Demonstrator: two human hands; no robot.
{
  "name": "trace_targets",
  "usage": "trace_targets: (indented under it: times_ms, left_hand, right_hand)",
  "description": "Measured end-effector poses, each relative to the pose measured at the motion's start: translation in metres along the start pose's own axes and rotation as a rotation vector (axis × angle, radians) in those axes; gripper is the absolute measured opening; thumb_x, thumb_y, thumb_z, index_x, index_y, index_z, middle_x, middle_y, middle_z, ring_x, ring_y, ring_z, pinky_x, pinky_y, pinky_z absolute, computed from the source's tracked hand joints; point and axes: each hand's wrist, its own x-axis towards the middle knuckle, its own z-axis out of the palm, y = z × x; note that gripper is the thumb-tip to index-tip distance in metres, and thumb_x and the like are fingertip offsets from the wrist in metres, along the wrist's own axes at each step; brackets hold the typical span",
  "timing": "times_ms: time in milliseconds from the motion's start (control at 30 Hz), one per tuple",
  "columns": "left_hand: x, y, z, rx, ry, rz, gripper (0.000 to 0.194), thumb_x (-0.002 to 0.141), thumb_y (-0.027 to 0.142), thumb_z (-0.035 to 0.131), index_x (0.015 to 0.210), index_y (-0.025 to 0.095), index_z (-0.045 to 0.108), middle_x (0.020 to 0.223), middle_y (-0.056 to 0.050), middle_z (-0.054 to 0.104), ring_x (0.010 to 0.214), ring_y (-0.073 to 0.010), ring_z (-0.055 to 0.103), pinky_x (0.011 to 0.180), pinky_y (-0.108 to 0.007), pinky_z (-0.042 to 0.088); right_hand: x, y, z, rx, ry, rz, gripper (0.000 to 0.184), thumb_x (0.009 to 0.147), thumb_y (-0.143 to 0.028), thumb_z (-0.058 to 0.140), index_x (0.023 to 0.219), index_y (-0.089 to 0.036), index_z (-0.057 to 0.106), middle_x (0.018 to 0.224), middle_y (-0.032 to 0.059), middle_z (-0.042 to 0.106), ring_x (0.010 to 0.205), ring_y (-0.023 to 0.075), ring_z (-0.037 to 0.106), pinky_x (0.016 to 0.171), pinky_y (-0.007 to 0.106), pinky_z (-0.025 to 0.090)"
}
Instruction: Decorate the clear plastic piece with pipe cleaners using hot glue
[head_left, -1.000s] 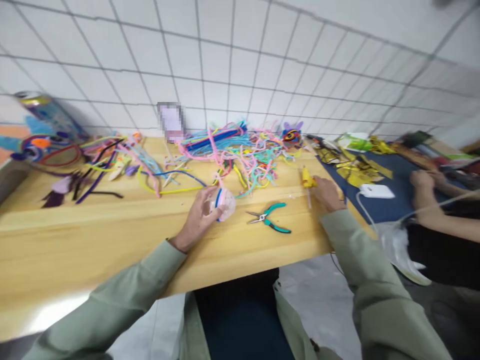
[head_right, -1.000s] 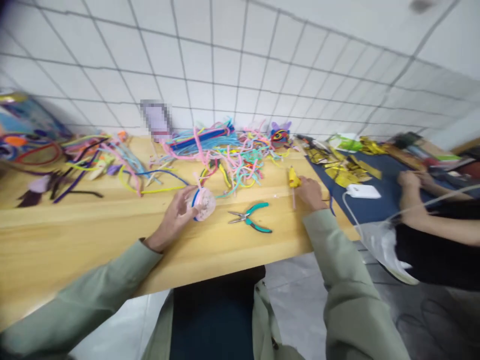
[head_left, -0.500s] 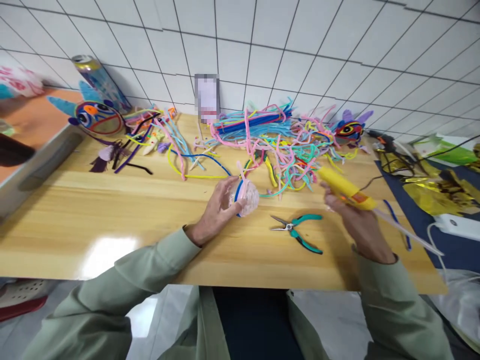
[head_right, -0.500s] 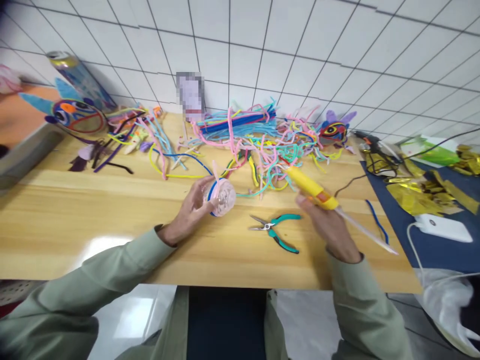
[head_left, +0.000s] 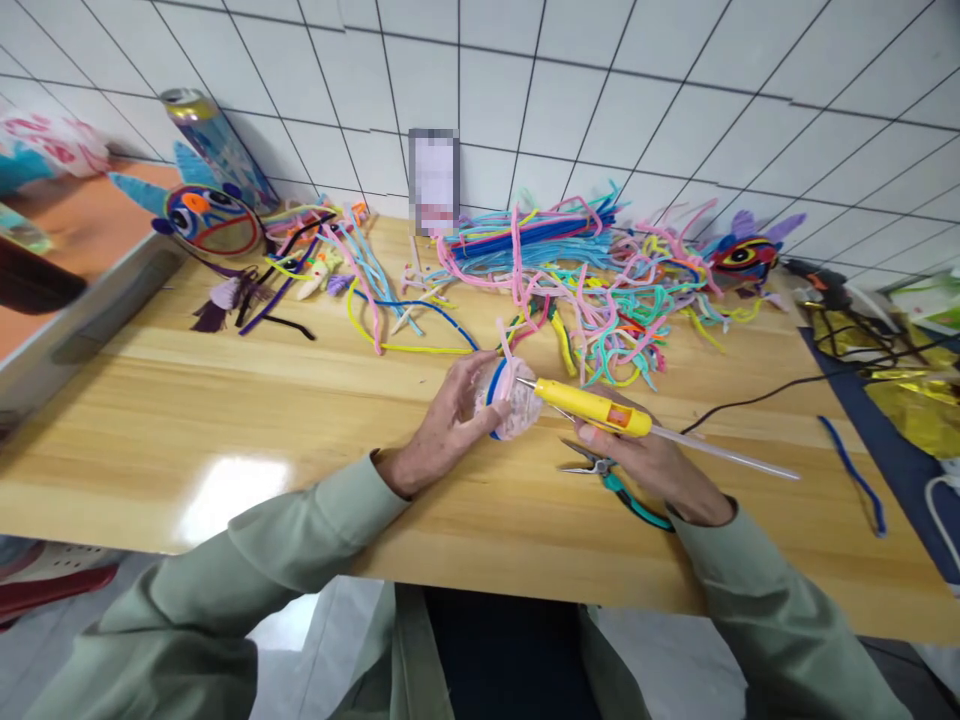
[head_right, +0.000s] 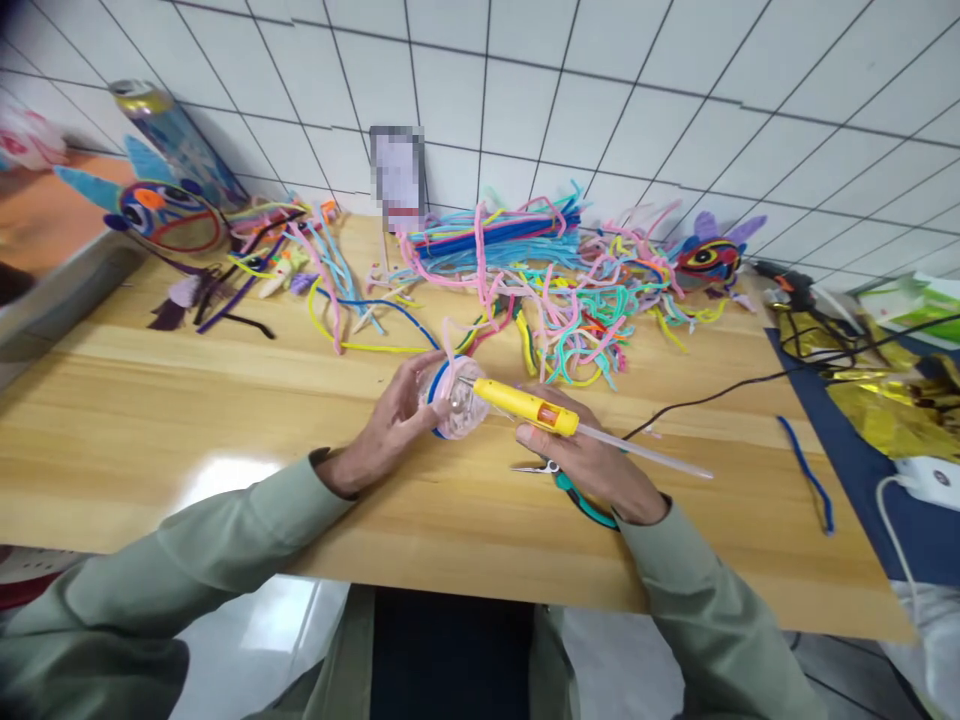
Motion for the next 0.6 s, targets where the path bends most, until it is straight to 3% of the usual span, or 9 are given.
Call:
trace_targets:
  times_ms: [133, 333, 600]
  left_hand:
    - [0.0, 0.002, -0.001, 0.012, -0.022, 0.004, 0.064, 0.098, 0.054, 0.075, 0.152, 0.027, 0.054, 0.154, -0.012, 0.059, 0.149, -0.0344, 0.053, 0.131, -0.055, 0.038]
    - [0.002, 0.005, 0.0, 0.038, -0.037, 0.024, 0.058, 0.1, 0.049, 0.074, 0.151, 0.026, 0.055, 0.154, -0.012, 0.059, 0.147, -0.0334, 0.055, 0.13, -0.054, 0.039]
    - [0.003, 0.004, 0.001, -0.019, -0.045, 0.06, 0.056, 0.101, 0.051, 0.074, 0.148, 0.026, 0.057, 0.152, -0.012, 0.06, 0.147, -0.0332, 0.056, 0.131, -0.053, 0.04]
  right_hand:
    - [-0.003, 0.007, 0.001, 0.002, -0.041, 0.039, 0.044, 0.091, -0.058, 0.082, 0.127, -0.031, 0.079, 0.116, 0.0054, 0.083, 0.113, 0.0328, 0.078, 0.102, 0.05, 0.066]
    - [-0.005, 0.019, -0.001, 0.055, -0.149, 0.031, 0.045, 0.095, -0.056, 0.08, 0.135, -0.034, 0.078, 0.127, 0.0047, 0.084, 0.119, 0.0328, 0.079, 0.106, 0.05, 0.067]
    - [-0.006, 0.033, -0.005, 0.021, -0.126, 0.038, 0.047, 0.094, -0.058, 0.081, 0.133, -0.032, 0.08, 0.129, 0.006, 0.084, 0.124, 0.0352, 0.077, 0.113, 0.055, 0.063]
